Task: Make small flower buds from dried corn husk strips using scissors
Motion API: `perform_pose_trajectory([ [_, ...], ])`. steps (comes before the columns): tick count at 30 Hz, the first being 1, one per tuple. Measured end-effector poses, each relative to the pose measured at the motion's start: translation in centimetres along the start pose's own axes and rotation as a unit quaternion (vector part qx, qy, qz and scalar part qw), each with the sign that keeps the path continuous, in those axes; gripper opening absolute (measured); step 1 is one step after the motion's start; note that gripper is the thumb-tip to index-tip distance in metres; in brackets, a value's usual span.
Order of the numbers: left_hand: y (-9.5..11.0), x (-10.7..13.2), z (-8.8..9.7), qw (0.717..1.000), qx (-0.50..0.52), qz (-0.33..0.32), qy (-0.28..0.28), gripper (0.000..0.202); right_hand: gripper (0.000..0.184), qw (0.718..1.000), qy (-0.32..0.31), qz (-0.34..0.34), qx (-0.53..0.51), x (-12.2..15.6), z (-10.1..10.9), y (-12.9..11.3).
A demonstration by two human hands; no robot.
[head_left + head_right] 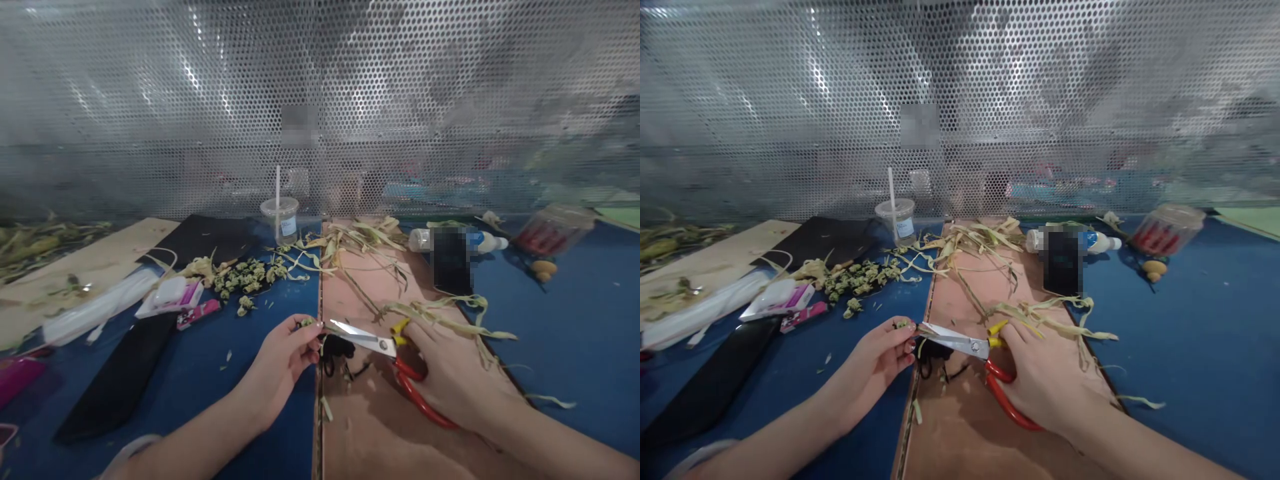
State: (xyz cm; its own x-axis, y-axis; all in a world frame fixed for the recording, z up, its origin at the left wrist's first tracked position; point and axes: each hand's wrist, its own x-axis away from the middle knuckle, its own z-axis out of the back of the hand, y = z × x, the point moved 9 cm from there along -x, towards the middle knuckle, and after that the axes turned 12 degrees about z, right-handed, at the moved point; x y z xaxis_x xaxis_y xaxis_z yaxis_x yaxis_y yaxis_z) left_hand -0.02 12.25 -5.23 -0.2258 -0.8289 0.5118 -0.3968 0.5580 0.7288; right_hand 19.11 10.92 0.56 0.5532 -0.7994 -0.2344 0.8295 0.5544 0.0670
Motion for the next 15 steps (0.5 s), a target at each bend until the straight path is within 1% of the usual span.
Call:
perform_pose_trajectory([
  [6,0.02,0.24,-0.48,1.000,-0.016,0.001,-0.017,0.013,0.019,1.000,0.020,0.006,0.002,0.21,0.28,-0.07],
  [11,0.05,0.42,-0.62,1.000,-0.025,0.001,-0.015,0.012,0.009,1.000,0.010,0.004,-0.008,0.17,0.27,-0.06],
  [15,0.01,0.42,-0.63,1.000,-0.025,0.004,-0.015,0.013,0.012,1.000,0.014,0.015,-0.008,0.04,0.53,-0.15],
])
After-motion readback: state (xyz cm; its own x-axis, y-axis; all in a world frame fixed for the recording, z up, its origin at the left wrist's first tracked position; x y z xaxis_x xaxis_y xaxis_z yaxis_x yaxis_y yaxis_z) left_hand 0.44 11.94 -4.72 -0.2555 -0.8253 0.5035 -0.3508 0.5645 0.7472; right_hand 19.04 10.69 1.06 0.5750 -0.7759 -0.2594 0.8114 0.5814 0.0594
